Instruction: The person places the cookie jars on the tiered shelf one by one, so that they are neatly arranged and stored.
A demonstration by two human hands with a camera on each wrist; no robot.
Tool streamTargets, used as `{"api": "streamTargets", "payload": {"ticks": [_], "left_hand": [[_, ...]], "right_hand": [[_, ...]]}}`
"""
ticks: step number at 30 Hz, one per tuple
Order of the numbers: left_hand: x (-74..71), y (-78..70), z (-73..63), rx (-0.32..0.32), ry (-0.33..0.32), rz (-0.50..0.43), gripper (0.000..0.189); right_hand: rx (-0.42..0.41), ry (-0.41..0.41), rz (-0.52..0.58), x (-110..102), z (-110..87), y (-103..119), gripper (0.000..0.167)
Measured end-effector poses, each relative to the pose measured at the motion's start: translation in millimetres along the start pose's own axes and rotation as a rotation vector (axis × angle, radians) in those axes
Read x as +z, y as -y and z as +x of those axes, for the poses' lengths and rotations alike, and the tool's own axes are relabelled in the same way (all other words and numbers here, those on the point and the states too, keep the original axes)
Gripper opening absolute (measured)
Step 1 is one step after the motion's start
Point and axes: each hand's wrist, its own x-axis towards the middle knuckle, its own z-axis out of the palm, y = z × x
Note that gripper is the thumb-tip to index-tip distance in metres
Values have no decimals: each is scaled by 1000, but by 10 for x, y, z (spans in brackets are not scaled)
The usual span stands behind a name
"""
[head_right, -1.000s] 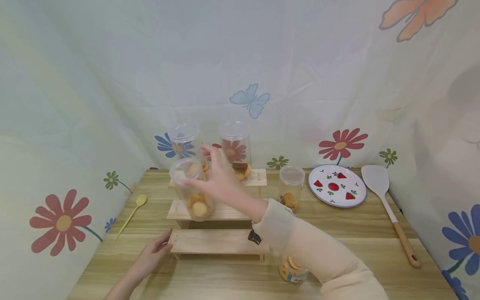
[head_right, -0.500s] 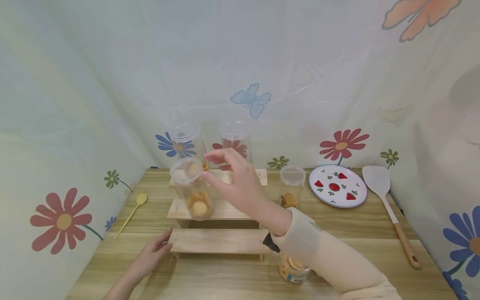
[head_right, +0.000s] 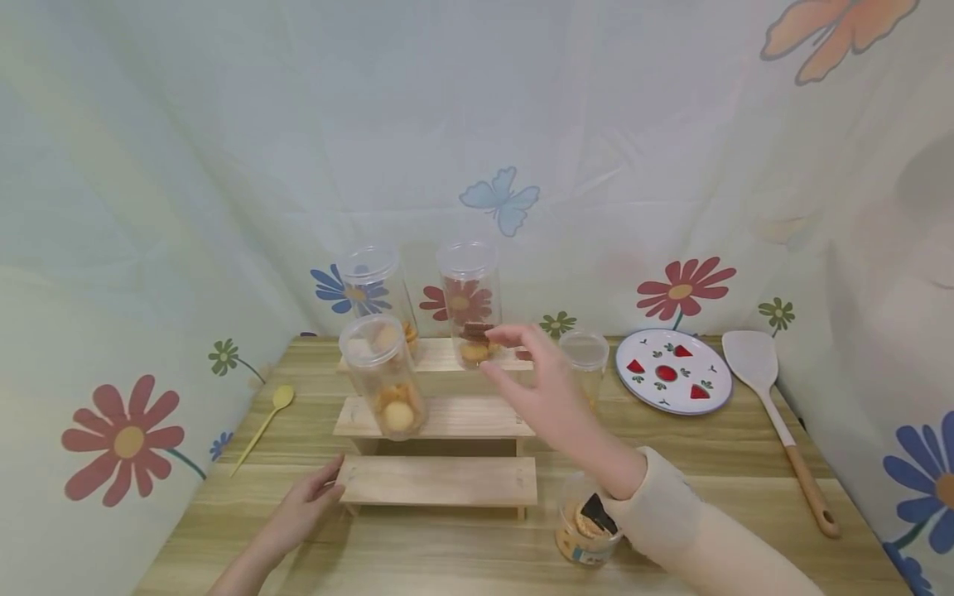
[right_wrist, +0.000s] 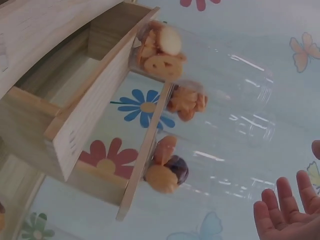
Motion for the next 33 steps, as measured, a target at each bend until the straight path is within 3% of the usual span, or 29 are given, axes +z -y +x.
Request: {"api": "streamTargets", "payload": {"ticks": [4, 11, 17, 25, 33], "left_hand": [[3, -7, -12, 5, -5, -10, 49], [-2, -1, -18, 22, 2, -26, 50], [-9, 23, 0, 10, 4, -26, 50], [-13, 17, -11, 5, 19, -23, 52], [-28, 2, -20, 7, 21, -16, 52]], "right_hand": [[19, -32, -123, -175, -54, -116, 35], [184, -29, -215, -416, -102, -342, 41], [326, 9, -281, -506, -96, -557, 58], [510, 70, -248, -622, -104, -796, 84], [576, 153, -255, -697, -115, -923, 96]]}}
